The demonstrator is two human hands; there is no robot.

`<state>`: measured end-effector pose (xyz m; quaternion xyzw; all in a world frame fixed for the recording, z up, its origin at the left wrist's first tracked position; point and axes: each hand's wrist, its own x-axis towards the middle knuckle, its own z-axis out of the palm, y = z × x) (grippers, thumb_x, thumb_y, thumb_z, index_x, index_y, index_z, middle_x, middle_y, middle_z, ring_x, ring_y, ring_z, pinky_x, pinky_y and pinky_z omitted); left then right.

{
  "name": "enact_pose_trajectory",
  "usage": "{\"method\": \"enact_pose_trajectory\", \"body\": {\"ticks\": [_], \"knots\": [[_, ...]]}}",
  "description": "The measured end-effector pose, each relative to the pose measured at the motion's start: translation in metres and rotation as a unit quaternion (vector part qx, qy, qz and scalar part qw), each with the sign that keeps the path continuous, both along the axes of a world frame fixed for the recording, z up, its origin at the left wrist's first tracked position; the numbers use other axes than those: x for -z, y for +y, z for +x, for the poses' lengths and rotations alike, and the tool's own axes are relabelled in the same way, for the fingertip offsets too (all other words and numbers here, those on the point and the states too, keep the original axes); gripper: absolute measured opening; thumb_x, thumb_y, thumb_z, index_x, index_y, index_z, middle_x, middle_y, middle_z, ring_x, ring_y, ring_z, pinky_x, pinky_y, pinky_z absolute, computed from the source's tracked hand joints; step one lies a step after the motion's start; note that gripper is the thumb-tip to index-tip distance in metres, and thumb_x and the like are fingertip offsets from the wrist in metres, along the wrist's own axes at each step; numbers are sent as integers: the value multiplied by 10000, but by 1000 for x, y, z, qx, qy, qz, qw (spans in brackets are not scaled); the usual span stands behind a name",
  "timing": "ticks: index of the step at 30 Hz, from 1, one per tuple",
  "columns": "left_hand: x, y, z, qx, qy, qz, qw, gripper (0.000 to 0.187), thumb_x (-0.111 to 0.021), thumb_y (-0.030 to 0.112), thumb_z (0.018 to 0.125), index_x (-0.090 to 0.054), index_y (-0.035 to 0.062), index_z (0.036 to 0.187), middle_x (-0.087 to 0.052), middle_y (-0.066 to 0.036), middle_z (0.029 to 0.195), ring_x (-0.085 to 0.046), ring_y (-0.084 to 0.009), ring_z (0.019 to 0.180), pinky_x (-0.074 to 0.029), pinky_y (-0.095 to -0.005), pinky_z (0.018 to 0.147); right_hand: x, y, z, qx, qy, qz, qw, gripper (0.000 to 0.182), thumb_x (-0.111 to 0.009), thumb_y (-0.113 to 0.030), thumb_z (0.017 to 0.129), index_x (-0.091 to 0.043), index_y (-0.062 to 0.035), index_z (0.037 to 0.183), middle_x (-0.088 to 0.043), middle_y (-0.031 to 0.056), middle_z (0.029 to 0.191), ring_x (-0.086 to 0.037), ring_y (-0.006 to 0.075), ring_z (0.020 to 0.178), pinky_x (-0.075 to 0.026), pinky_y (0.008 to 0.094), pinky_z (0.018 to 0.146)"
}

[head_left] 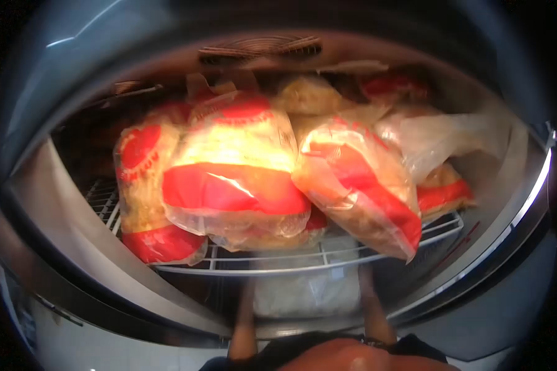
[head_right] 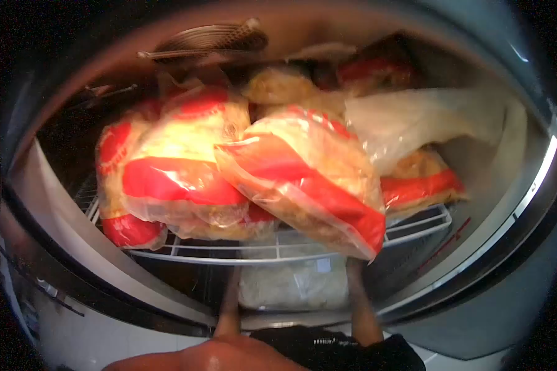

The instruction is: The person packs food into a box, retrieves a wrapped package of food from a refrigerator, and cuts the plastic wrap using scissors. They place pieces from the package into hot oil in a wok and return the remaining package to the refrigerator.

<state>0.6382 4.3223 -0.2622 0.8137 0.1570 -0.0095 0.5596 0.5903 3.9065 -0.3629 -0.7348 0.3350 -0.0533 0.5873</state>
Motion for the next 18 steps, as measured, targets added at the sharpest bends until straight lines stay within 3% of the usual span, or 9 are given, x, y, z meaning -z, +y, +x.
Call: {"method": "enact_pose_trajectory", "body": {"ticks": [6, 9, 11, 13, 16, 18], "knots": [[2, 14, -10, 11, 33, 46, 998, 795, -366, 662, 906, -532, -23, 1275, -514, -264, 1306, -465, -402, 1236, -372, -423, 1026, 29, -12, 11, -48, 96, -56, 993, 607, -370, -493, 987, -573, 40, 1193, -622, 164, 1135, -555, 267, 1091, -436, 399, 915], [-3, 19, -7, 21, 45, 81, 995, 816, -326, 675, 911, -545, -30, 1259, -518, -282, 1295, -463, -428, 1236, -375, -435, 1026, 71, -33, 35, -91, 103, -136, 981, 633, -350, -517, 987, -580, 35, 1194, -633, 181, 1137, -568, 285, 1110, -443, 414, 921], [-8, 23, 1, 24, 41, 98, 994, 832, -299, 684, 914, -553, -35, 1249, -520, -295, 1288, -462, -445, 1236, -378, -444, 1026, 19, 9, 11, -64, -25, -236, 969, 525, -335, -389, 1022, -623, 43, 1095, -635, 225, 994, -594, 330, 902, -462, 428, 800], [-6, 33, 8, 18, 2, 93, 996, 776, -336, 643, 924, -552, -27, 1251, -524, -295, 1284, -466, -452, 1230, -377, -455, 1025, -60, 48, -13, 8, 9, -170, 985, 521, -322, -379, 1024, -607, 48, 1111, -641, 196, 974, -598, 339, 897, -469, 407, 791], [-32, 20, -12, -70, -134, 169, 974, 513, -517, 413, 945, -551, -4, 1243, -548, -230, 1282, -494, -399, 1214, -387, -425, 1006, -90, 48, -55, -28, -142, -202, 969, 519, -360, -433, 1015, -592, 9, 1158, -612, 117, 965, -575, 205, 885, -471, 344, 815], [-62, -6, -46, -68, -253, 188, 947, 445, -550, 340, 935, -561, 2, 1226, -574, -222, 1229, -521, -396, 1164, -392, -437, 990, -131, 68, -104, -32, -215, -149, 965, 441, -390, -370, 1019, -598, 1, 1135, -612, 94, 912, -570, 168, 811, -472, 318, 737]]}}
